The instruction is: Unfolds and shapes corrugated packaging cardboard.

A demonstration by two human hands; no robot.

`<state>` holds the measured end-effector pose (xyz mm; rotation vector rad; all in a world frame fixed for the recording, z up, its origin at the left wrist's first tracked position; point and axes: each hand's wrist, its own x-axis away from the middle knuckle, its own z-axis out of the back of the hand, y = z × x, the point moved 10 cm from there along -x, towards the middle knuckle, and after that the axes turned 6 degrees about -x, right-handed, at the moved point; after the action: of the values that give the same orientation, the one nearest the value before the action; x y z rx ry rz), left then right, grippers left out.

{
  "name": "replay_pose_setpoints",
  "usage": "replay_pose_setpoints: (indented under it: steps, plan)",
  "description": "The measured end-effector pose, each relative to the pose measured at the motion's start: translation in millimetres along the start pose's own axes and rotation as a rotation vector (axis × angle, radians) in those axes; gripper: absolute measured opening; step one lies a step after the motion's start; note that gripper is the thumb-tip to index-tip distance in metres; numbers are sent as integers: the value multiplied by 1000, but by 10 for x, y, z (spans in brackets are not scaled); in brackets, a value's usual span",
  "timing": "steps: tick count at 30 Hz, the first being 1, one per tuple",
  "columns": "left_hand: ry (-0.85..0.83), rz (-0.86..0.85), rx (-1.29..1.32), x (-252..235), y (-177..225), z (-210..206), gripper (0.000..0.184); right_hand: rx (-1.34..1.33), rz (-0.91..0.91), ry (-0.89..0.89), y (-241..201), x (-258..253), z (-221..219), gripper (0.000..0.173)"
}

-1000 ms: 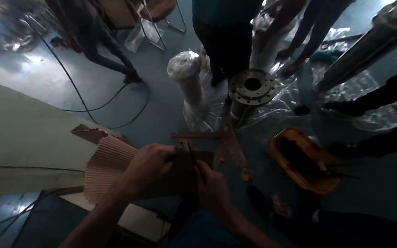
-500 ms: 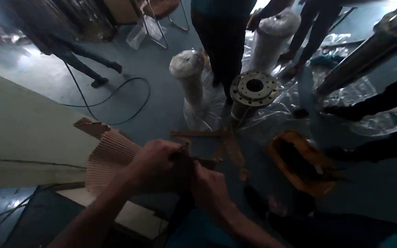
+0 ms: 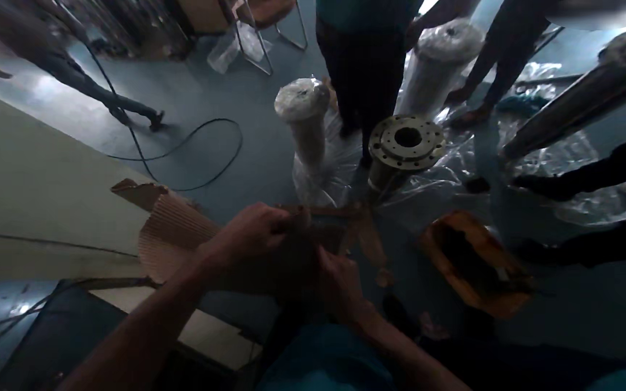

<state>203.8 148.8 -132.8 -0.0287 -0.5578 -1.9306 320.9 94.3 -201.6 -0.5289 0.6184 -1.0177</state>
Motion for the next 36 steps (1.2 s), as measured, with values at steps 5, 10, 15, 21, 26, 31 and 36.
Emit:
replay_pose_setpoints:
  steps: [5,10,15,21,26,31,36]
  plan:
    - [10,-89,-12,-33,90,21,1,-19,-67,-69,-21,-228,19,17]
    - [-10,47,40,-46,-150,37,12,33,11,26,-65,-167,-60,26]
    - [-8,74,40,-65,-201,81,6,37,4,14,135,33,-264,33]
    - [-33,53,68,-114,-239,88,6,-47,-102,-149,194,-25,-267,27]
    - [-281,192,-131,-169,-191,107,15,-64,-276,-361,34,-218,-162,22]
    - [-283,305,-237,-234,-123,102,37,-63,-210,-256,0,-238,-284,28]
    - [-129,178,-218,-327,-59,19,24,-97,-211,-220,31,-287,-215,24]
